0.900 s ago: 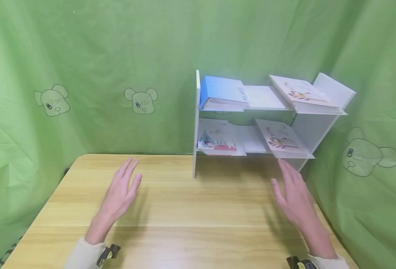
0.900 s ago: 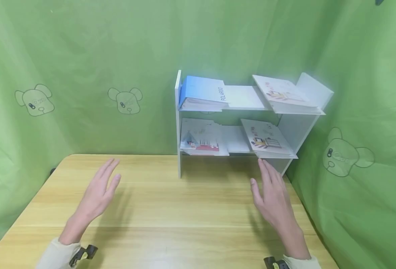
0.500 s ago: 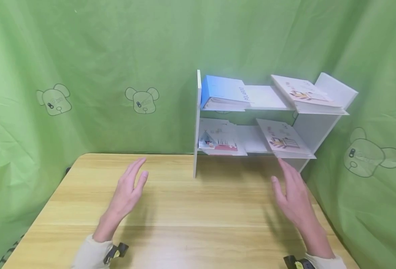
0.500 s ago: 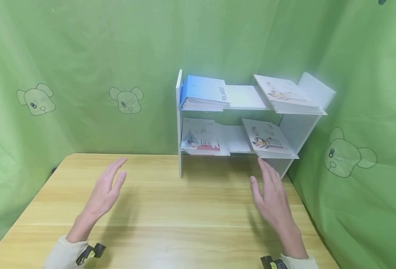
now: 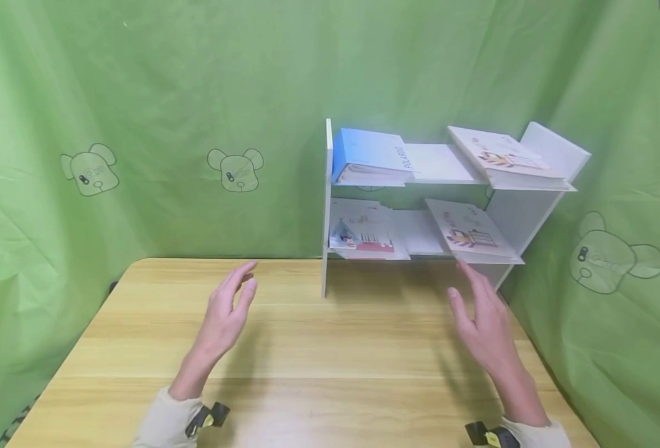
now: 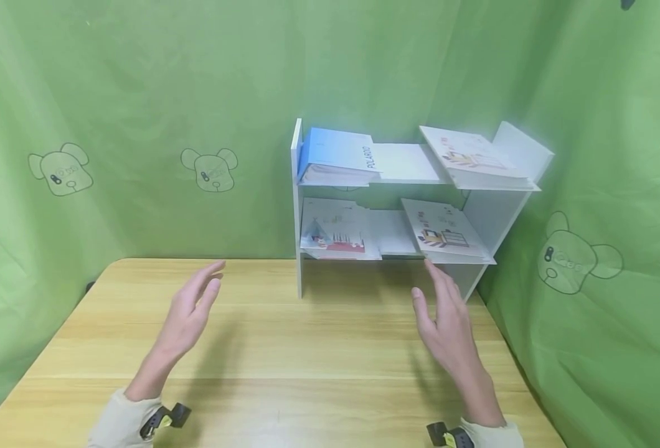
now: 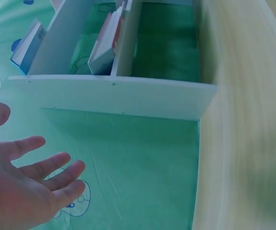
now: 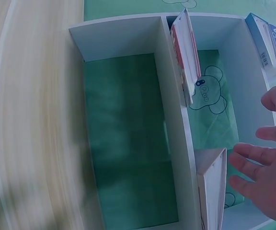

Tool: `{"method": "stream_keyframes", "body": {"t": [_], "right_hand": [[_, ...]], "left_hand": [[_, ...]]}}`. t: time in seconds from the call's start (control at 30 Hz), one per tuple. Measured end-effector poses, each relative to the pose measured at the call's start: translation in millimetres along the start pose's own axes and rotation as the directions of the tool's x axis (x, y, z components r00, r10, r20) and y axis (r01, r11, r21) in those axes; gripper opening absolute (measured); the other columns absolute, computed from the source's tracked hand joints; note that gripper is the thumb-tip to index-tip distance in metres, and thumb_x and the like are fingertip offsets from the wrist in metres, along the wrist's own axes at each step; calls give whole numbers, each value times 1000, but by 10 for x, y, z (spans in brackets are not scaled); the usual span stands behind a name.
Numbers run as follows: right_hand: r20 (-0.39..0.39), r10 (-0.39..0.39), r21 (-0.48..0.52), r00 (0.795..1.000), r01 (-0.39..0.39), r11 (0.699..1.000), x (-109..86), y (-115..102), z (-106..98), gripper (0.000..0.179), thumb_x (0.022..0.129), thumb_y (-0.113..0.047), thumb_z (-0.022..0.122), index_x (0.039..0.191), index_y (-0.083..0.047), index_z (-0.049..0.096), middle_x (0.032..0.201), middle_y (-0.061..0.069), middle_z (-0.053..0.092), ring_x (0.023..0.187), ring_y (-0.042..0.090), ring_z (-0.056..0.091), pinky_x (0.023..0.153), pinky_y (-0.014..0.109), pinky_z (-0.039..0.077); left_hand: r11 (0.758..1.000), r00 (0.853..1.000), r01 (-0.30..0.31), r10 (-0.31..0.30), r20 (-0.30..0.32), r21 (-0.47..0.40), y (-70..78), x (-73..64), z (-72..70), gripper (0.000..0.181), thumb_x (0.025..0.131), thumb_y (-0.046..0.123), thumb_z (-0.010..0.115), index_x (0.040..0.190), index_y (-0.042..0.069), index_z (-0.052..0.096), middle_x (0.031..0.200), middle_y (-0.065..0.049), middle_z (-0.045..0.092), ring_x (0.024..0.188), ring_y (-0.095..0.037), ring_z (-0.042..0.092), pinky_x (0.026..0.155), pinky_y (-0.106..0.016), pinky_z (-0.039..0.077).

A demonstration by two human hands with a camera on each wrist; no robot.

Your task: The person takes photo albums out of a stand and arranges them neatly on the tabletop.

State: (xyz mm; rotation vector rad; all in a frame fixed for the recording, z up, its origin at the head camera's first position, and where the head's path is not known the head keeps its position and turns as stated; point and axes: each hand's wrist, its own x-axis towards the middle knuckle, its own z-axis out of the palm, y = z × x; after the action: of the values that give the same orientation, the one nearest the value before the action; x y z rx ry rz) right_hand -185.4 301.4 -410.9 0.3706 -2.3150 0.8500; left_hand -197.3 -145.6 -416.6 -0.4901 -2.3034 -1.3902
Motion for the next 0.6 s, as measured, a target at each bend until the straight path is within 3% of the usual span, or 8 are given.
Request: {"method": "stream_keyframes", "body": {"t": [0.23,0.37,0.47,0.6], "right_hand": [[-19,23,35,1000,-23,999,38,-84,13,56,103,-13,61,155,-11,43,146,19,55,132,44,50,111,63,39],[-19,41,77,999,-39,996,73,-139,24,55,103,-13,61,155,-12,44,146,17,56,133,40,50,118,38,36],[-17,54,107,998,-52,993,101,-167,36,54,103,-14,61,154,-11,44,146,16,57,132,38,51,116,21,33],[-10,72,137,997,-70,988,123,-197,46,53,104,-15,61,154,-14,45,145,14,58,131,36,53,114,17,33]], "left_hand": [[990,1000,19,-19,3,-142,80,71,82,42,111,26,46,147,6,52,148,-9,56,132,-24,56,115,-38,44],[975,999,38,-37,9,-218,131,102,120,40,111,26,46,146,7,53,146,-7,58,131,-22,57,114,-34,44],[966,999,54,-54,8,-254,161,116,141,40,111,26,46,146,8,54,143,-6,59,130,-21,58,114,-33,44],[956,997,71,-72,7,-286,187,140,164,40,111,28,45,145,9,55,140,-6,62,127,-22,60,114,-35,44]]}}
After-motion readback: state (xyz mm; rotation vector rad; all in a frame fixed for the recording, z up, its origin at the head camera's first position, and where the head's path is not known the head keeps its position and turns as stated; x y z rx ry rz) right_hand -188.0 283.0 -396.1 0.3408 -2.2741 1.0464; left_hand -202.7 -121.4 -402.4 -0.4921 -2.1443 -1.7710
